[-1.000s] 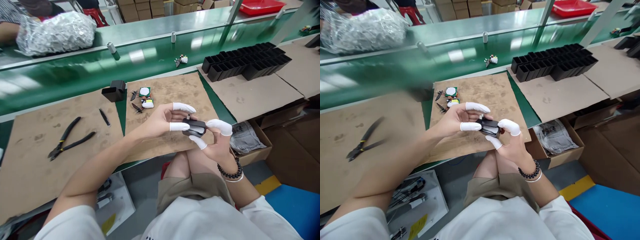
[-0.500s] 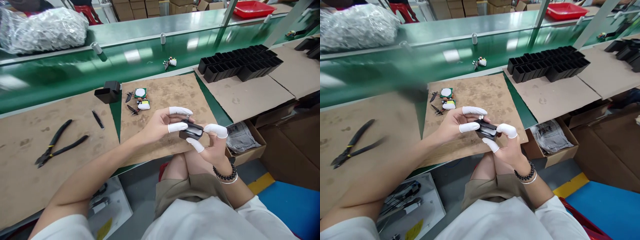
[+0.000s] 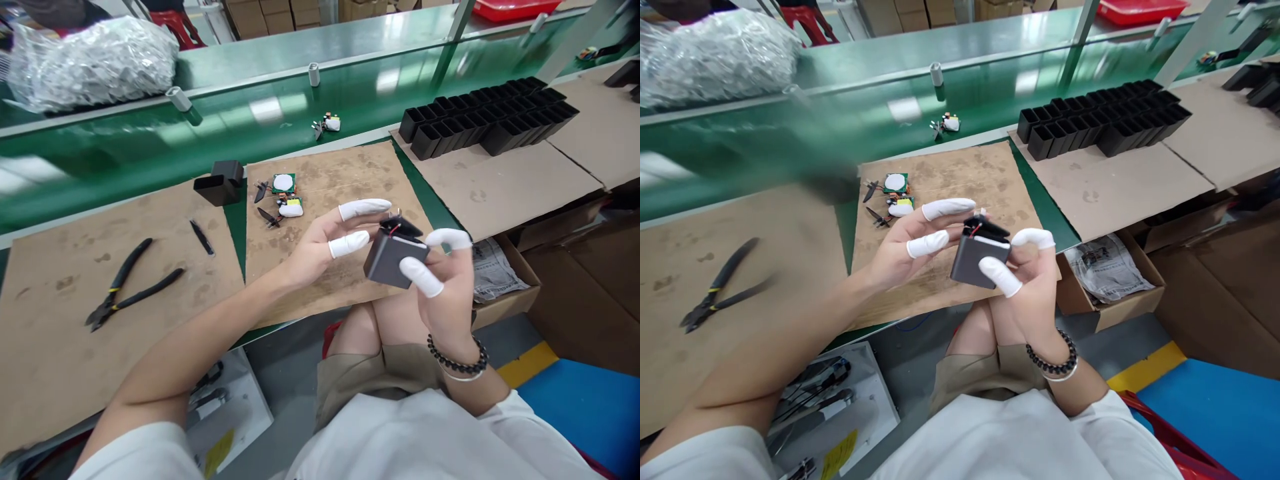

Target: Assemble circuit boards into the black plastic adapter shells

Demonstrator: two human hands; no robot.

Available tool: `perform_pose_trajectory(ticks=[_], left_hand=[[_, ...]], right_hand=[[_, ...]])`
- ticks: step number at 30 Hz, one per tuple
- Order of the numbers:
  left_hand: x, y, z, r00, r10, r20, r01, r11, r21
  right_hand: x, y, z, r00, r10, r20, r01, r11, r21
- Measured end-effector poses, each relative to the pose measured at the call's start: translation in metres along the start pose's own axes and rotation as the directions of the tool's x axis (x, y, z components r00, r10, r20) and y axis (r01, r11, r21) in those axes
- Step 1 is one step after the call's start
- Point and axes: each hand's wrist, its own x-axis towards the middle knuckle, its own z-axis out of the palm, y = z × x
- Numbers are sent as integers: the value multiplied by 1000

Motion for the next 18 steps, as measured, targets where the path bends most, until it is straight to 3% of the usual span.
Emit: perform_pose_trajectory(ticks=[2, 5, 7, 9, 13, 18], left_hand=[[1, -2, 0, 1000, 6, -15, -6, 999, 34], [4, -9, -2, 999, -43, 3, 43, 992, 119], [5, -15, -3, 994, -105, 29, 99, 983, 156], [6, -19, -3, 990, -136, 43, 127, 978, 167], [6, -21, -4, 990, -133, 47, 122, 975, 184], [9, -17, -8, 992, -116, 42, 107, 978, 182]], right_hand=[[6, -3, -4, 935, 290, 204, -334, 914, 229], [12, -10, -8, 794, 405, 454, -573, 748, 334], [12, -15, -7, 767, 384, 514, -600, 713, 363], [12, -19, -5, 773, 368, 517, -590, 717, 371], [14, -20, 0, 801, 371, 470, -559, 744, 367], [15, -17, 1, 766, 367, 528, -602, 698, 387]])
